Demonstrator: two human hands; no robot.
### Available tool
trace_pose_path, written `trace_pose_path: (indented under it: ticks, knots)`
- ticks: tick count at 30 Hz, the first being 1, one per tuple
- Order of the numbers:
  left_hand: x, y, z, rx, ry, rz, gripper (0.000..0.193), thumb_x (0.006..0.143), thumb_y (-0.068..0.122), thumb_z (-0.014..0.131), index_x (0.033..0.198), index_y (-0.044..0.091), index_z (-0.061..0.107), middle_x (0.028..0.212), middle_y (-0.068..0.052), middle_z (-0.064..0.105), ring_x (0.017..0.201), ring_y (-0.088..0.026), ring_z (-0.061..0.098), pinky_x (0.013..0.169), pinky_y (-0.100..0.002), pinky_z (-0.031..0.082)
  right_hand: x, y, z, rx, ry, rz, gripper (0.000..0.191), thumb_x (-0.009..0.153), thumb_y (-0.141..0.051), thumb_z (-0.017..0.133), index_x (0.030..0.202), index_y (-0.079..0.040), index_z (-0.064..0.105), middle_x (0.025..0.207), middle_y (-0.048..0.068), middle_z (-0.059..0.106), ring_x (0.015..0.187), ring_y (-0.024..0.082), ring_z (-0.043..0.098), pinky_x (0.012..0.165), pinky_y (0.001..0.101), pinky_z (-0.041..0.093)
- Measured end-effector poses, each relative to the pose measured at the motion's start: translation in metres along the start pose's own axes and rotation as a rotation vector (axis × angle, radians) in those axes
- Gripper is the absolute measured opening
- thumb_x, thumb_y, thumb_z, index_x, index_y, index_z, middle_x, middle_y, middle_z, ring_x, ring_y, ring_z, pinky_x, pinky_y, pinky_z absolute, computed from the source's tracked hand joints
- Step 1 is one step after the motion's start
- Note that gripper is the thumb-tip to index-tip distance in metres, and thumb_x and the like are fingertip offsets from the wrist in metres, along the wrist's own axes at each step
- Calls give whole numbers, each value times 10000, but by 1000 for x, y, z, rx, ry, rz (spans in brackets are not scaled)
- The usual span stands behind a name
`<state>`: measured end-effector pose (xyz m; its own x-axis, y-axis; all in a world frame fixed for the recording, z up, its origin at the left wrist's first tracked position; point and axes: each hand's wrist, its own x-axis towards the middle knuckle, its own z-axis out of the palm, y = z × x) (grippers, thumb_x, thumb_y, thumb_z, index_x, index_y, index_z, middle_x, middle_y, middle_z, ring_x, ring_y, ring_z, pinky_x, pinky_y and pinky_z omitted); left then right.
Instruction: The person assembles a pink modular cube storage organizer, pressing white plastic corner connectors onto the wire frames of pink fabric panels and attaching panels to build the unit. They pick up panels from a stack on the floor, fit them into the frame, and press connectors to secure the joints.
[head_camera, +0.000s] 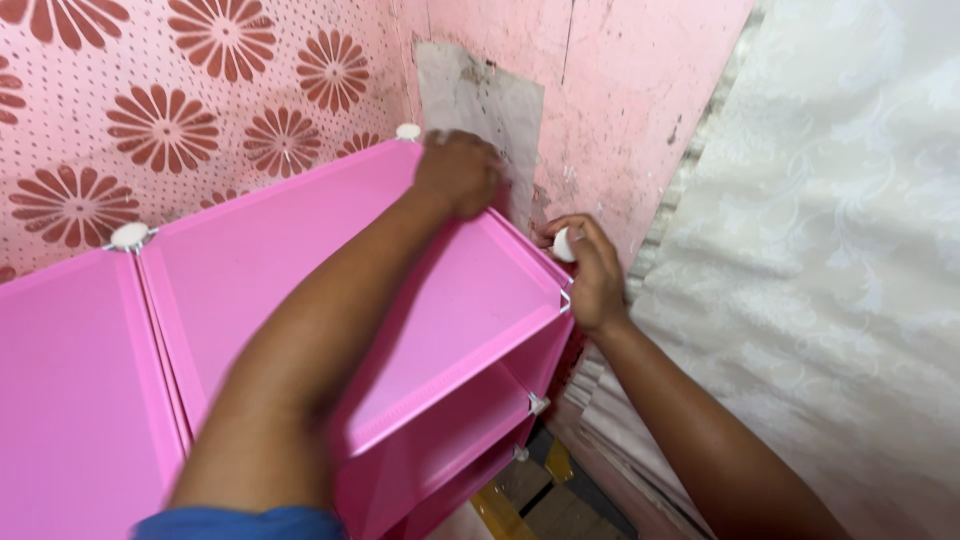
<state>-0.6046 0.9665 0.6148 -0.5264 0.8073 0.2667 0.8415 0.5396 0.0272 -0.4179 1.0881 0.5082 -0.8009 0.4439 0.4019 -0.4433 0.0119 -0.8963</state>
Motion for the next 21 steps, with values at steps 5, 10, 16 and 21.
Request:
trace_pose_path:
  ticks: [5,10,16,21]
  knots:
    - [-70,72,-14,-186,-297,232,600,882,517,553,1327,123,631,1389,-140,611,1369,-310,508,1223,-543,277,-33,8,-28,283,-43,74,271,1145,-222,485,1292,-13,575,1100,69,623,993,137,590,885,300,499]
    - [-103,103,-18,215,-183,439,1148,552,557,806,1495,63,375,1543,-258,392,1462,-466,276,1168,-724,155,-62,2,-53,287,7,70,452,969,-89,684,1391,-60,524,1161,50,658,999,133,638,846,272,525]
    - [-104,109,-31,57,-411,284,806,717,317,660,1463,97,450,1451,-205,477,1453,-389,336,1228,-606,150,-55,-4,-72,27,-186,11,341,973,-30,704,1290,61,614,1217,143,719,1072,146,688,974,291,563]
    - [-106,113,-34,91,-426,283,708,761,331,630,1415,89,504,1395,-196,531,1410,-373,414,1251,-605,162,-48,-9,-81,-56,-231,37,328,937,11,728,1250,71,651,1142,147,740,1033,147,716,935,290,595]
